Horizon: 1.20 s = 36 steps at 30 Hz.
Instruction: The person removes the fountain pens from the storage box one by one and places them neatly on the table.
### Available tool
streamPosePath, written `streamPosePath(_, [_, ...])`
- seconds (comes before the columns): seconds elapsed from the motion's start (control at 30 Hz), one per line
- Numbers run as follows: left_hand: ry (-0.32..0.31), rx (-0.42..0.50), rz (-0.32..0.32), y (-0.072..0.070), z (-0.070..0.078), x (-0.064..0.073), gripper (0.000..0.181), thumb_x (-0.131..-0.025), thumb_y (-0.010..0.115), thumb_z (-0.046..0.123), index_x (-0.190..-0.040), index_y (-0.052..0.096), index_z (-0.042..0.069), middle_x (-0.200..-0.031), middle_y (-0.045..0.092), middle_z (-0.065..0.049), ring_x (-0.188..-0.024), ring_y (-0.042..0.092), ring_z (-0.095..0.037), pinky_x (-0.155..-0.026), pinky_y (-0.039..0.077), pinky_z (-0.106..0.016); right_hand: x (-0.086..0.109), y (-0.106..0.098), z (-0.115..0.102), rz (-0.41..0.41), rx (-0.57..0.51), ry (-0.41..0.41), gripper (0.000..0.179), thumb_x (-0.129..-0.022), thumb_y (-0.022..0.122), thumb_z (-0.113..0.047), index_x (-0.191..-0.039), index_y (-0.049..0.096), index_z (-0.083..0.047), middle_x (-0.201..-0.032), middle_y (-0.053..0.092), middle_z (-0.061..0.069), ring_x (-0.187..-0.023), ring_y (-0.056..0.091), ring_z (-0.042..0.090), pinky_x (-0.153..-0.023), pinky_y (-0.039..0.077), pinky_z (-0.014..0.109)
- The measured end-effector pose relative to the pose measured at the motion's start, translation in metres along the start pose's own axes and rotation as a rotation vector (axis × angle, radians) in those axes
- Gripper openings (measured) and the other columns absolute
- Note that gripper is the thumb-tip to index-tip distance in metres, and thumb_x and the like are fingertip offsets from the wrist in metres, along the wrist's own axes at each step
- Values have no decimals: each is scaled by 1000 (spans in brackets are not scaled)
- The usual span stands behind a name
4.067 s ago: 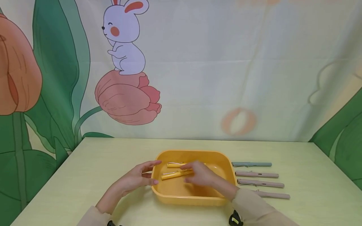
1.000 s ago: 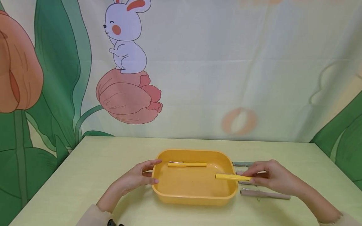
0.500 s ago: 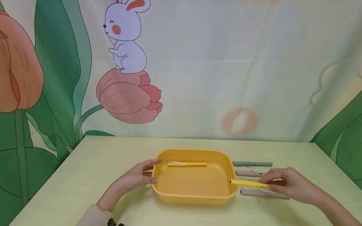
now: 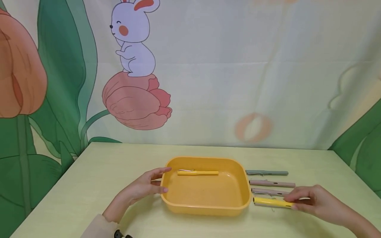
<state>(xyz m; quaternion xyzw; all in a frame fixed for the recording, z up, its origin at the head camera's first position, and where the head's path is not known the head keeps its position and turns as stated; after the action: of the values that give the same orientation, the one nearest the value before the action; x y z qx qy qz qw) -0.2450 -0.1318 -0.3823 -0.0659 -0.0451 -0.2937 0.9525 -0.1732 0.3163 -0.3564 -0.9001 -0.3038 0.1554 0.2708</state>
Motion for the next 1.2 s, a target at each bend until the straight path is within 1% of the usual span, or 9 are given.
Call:
streamPosePath(0.1, [3, 1, 1, 0, 0, 0, 71, -80, 66, 1, -139, 28, -3, -139, 29, -28, -116, 46, -39, -87, 49, -35, 4, 3, 4, -2, -7, -29, 26, -81, 61, 6, -104, 67, -4, -102, 64, -9, -90, 57, -1, -68, 53, 21])
streamPosePath(0.2, [3, -4, 6, 0, 0, 0, 70, -80, 66, 0, -139, 28, -3, -139, 29, -28, -116, 47, -38, -87, 49, -34, 6, 6, 9, -11, -13, -21, 27, -80, 60, 9, -103, 68, -4, -101, 64, -9, -88, 57, -1, -66, 53, 20])
streamPosePath(0.3, [2, -11, 8, 0, 0, -1, 70, -81, 66, 1, -139, 29, -3, -139, 30, -27, -115, 47, -38, -86, 49, -34, 8, 8, 15, -36, -32, -8, 26, -82, 59, 8, -103, 68, -4, -101, 63, -10, -88, 56, -2, -66, 52, 19])
streamPosePath(0.4, [1, -12, 9, 0, 0, -1, 69, -81, 66, 0, -139, 29, -3, -139, 30, -28, -115, 47, -38, -86, 49, -34, 10, 11, 19, -61, -61, -30, 26, -82, 58, 9, -104, 67, -3, -103, 63, -9, -90, 56, -1, -68, 52, 19])
streamPosePath(0.5, [-2, -11, 13, -1, 0, -1, 69, -80, 66, 0, -139, 29, -3, -139, 30, -27, -116, 47, -38, -87, 49, -34, 11, 12, 24, -71, -61, -53, 26, -83, 58, 8, -105, 67, -2, -102, 64, -6, -91, 56, -1, -69, 52, 18])
streamPosePath(0.67, [-3, -16, 14, -1, 0, -1, 69, -81, 66, 0, -139, 29, -3, -140, 29, -27, -115, 47, -38, -87, 48, -34, 13, 14, 32, -64, -17, -67, 23, -82, 60, 5, -103, 67, -3, -99, 65, -3, -90, 56, -2, -68, 51, 17])
streamPosePath(1.0, [-6, -25, 19, -1, 0, -1, 69, -80, 66, 1, -139, 29, -2, -140, 29, -27, -116, 47, -38, -87, 48, -35, 13, 17, 35, -31, 92, -150, 21, -80, 63, 4, -99, 68, -3, -93, 66, 5, -89, 56, -2, -66, 51, 15])
streamPosePath(1.1, [-7, -22, 19, -1, 0, 0, 69, -80, 66, 0, -139, 29, -2, -140, 29, -27, -116, 46, -38, -87, 48, -34, 12, 17, 34, -24, 118, -156, 22, -79, 64, 5, -99, 68, -3, -93, 66, 4, -88, 56, -2, -65, 50, 15])
streamPosePath(1.2, [-8, -17, 18, -1, 1, 0, 70, -80, 67, 1, -139, 29, -2, -140, 29, -27, -116, 47, -38, -87, 49, -34, 11, 17, 35, -30, 121, -134, 21, -78, 64, 6, -98, 69, -2, -93, 67, 1, -87, 57, -2, -63, 50, 16])
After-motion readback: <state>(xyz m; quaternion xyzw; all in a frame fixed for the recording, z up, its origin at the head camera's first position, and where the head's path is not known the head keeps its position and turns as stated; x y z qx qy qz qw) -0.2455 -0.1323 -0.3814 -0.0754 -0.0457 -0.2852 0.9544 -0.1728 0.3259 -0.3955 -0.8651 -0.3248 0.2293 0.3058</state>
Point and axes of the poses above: each hand's wrist, its own x-axis away from the middle knuckle, its own y-axis out of the palm, z = x × y, the point moved 4 cm from there along -x, towards the middle knuckle
